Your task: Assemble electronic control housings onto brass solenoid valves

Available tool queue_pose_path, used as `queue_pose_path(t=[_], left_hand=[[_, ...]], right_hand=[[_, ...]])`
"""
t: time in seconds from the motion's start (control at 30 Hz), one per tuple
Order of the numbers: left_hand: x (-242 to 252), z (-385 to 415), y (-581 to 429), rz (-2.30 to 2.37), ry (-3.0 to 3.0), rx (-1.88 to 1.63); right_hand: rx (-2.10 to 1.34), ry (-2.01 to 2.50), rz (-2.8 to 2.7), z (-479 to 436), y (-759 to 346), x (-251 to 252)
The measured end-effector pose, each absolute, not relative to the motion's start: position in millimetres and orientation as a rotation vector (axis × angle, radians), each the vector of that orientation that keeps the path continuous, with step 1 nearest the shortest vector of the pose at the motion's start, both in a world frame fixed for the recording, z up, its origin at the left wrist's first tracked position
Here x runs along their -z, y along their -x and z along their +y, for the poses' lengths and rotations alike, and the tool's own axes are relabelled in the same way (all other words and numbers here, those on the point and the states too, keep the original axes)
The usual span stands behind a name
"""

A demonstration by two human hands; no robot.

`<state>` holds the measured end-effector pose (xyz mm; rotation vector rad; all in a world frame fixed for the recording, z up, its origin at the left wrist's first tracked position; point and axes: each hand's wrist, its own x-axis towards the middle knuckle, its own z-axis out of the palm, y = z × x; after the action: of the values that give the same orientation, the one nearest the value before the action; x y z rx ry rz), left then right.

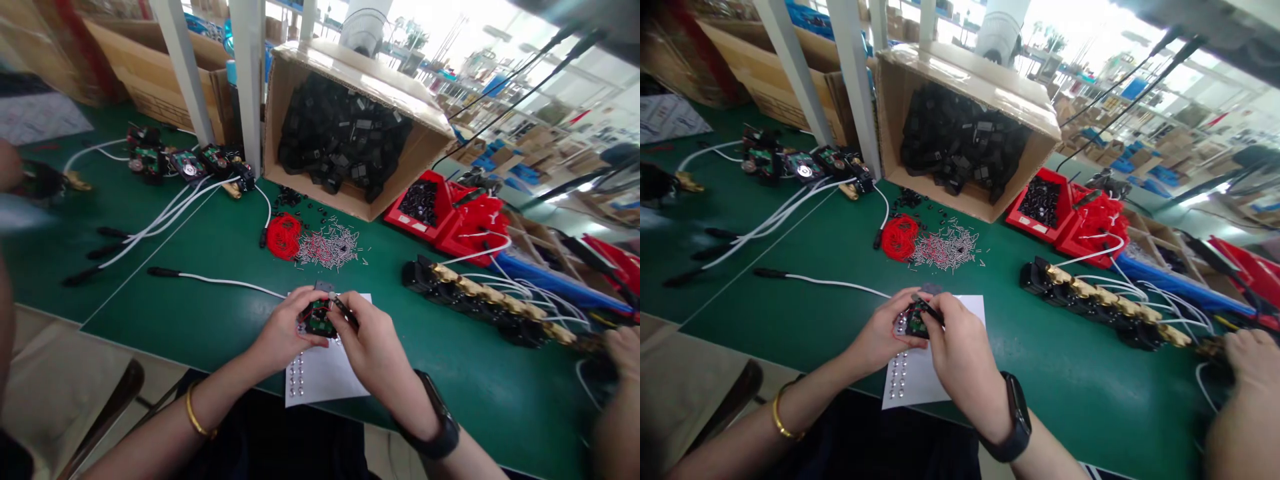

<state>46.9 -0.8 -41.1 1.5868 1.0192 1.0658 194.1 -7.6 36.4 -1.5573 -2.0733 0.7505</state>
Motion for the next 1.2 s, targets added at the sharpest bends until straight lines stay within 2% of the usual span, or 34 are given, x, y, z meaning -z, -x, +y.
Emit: queue_pose_path(t=[0.23, 0.53, 0.73, 0.9, 1.2], left_hand=[[40.7, -1.6, -48.4, 1.024, -1.557, -1.092], [40.0, -2.1, -44.7, 1.021, -1.56, -1.05], [41.9, -7.6, -45.7, 1.052, -1.556, -1.014], [53.1, -14.4, -51.5, 1.079, -1.331, -1.071], [53.8, -15.7, -54.2, 1.133, -1.363, -1.095]], right_hand=[[-0.717, 1.588, -2.07, -2.5, -203.6, -51.0], [-0.698, 1.526, -2.195, 17.7, -215.8, -39.6], [-0.999, 1.329, -2.285, 46.2, -221.5, -38.6], [-1.06, 1.366, -2.272, 52.9, -220.0, -46.4], [-0.88, 1.316, -2.48, 59.0, -208.3, -46.3]])
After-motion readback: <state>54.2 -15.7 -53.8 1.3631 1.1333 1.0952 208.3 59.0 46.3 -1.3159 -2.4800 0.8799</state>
